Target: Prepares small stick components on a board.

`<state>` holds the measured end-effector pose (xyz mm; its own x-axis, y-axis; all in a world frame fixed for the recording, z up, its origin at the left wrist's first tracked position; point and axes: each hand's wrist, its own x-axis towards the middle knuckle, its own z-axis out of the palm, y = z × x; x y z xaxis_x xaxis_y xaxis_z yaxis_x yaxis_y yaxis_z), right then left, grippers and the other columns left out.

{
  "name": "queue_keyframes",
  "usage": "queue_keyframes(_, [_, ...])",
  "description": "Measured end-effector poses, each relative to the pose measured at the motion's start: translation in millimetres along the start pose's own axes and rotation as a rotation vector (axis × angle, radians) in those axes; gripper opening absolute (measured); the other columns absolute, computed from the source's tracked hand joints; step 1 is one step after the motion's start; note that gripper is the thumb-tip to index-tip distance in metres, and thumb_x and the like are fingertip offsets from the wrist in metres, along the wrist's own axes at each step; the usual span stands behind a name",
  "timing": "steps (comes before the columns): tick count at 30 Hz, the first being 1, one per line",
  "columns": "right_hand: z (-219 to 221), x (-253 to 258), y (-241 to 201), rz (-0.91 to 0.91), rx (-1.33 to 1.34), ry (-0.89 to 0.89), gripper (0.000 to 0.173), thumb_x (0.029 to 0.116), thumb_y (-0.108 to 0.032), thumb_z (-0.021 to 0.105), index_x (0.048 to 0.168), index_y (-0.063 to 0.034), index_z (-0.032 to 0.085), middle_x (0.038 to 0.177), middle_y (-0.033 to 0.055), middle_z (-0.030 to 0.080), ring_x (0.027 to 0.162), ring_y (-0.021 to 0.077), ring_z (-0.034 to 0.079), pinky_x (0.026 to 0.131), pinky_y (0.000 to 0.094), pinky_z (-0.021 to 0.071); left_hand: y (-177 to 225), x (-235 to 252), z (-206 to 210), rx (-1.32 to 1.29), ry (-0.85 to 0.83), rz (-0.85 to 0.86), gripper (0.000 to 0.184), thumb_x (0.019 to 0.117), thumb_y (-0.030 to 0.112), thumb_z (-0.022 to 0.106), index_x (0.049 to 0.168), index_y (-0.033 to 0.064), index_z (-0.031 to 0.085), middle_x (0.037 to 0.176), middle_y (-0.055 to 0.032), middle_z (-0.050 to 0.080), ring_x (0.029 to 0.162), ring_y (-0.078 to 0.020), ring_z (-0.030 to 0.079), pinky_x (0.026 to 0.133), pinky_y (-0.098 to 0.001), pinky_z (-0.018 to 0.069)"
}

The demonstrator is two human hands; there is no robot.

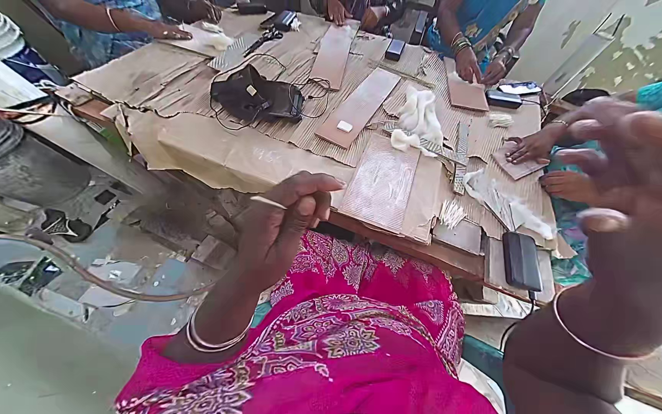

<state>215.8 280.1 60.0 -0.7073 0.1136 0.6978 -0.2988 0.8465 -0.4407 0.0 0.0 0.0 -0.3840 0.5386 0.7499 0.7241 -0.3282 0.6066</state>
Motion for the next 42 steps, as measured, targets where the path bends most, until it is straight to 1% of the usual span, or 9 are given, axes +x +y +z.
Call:
queue_keyframes(3, [42.4,6.3,82.2,0.349,-0.149,-0.285,0.049,0.1041,-0.022,0.056,0.148,-0.0015,0.048,0.154,0.0204,0.047,0.136,0.0357,0.052,0.105,0.0535,0.0472,-60.3,-4.3,18.6,0.052,-0.302,-0.193,0.035,0.1094,0.021,0.039,0.120,0.0008,0.066,0.086,0.0030,0.059,0.073,0.0020,0.052,0.068,-0.0127,0.0459])
queue_keyframes(6, [101.6,18.4,186.9,0.607,-0.158,-0.410,0.045,0.1014,-0.008,0.061,0.144,0.0030,0.052,0.149,0.0331,0.046,0.136,0.0508,0.047,0.108,0.0662,0.0380,-97.1,11.2,33.0,0.099,-0.513,-0.354,0.028,0.1063,0.008,0.042,0.121,-0.0001,0.065,0.090,-0.0043,0.063,0.074,-0.0071,0.058,0.070,-0.0221,0.0507])
queue_keyframes(11, [171.1,54.1,284.9,0.771,-0.361,-0.273,0.043,0.1000,-0.006,0.059,0.143,-0.0030,0.056,0.158,0.0329,0.034,0.145,0.0552,0.032,0.109,0.0721,0.0302,-160.5,54.5,60.4,0.063,-0.570,-0.433,0.030,0.1067,0.002,0.039,0.122,-0.0050,0.064,0.097,-0.0113,0.066,0.082,-0.0143,0.060,0.080,-0.0304,0.0511])
queue_keyframes(14, [193.4,71.3,315.7,0.761,-0.422,-0.184,0.041,0.0981,-0.004,0.060,0.139,-0.0059,0.061,0.161,0.0274,0.034,0.145,0.0511,0.034,0.109,0.0700,0.0306,-199.5,85.4,73.0,0.104,-0.603,-0.492,0.032,0.1082,0.002,0.036,0.125,-0.0051,0.062,0.103,-0.0146,0.067,0.087,-0.0179,0.062,0.085,-0.0338,0.0509])
queue_keyframes(23, [191.8,70.2,332.8,0.704,-0.394,-0.099,0.015,0.0928,-0.006,0.071,0.105,0.0025,0.073,0.143,0.0259,0.055,0.136,0.0445,0.048,0.109,0.0631,0.0329,-281.4,174.7,135.9,0.152,-0.613,-0.508,0.034,0.1070,-0.002,0.033,0.128,-0.0101,0.059,0.128,-0.0278,0.061,0.113,-0.0352,0.062,0.102,-0.0450,0.0466])
queue_keyframes(26, [192.1,58.7,335.6,0.683,-0.355,-0.066,0.019,0.0906,-0.006,0.073,0.109,0.0008,0.073,0.143,0.0261,0.055,0.134,0.0455,0.049,0.108,0.0643,0.0337,-295.8,188.2,167.8,0.215,-0.709,-0.476,0.035,0.1085,0.001,0.035,0.131,-0.0082,0.059,0.134,-0.0292,0.058,0.123,-0.0390,0.058,0.109,-0.0470,0.0417])
queue_keyframes(30, [192.3,58.1,342.8,0.674,-0.360,-0.058,0.034,0.0897,-0.007,0.075,0.123,-0.0023,0.068,0.146,0.0263,0.053,0.135,0.0474,0.048,0.108,0.0663,0.0326,-311.0,187.2,204.1,0.248,-0.820,-0.497,0.033,0.1087,0.002,0.035,0.128,-0.0068,0.061,0.131,-0.0268,0.060,0.117,-0.0383,0.061,0.106,-0.0494,0.0436])
queue_keyframes(33, [193.7,61.5,346.1,0.695,-0.416,-0.106,0.022,0.0941,-0.011,0.071,0.114,0.0001,0.072,0.142,0.0243,0.058,0.135,0.0445,0.049,0.110,0.0649,0.0317,-315.2,185.3,217.2,0.272,-0.864,-0.540,0.034,0.1097,0.004,0.034,0.130,-0.0060,0.059,0.131,-0.0264,0.060,0.113,-0.0383,0.063,0.103,-0.0516,0.0454])
queue_keyframes(42, [191.7,53.2,335.1,0.724,-0.437,-0.183,0.019,0.0957,-0.007,0.068,0.107,0.0067,0.073,0.131,0.0291,0.062,0.134,0.0463,0.049,0.112,0.0637,0.0303,-326.7,180.1,228.7,0.436,-0.985,-0.488,0.037,0.1081,0.005,0.039,0.141,0.0001,0.056,0.144,-0.0213,0.056,0.136,-0.0393,0.052,0.113,-0.0570,0.0379])
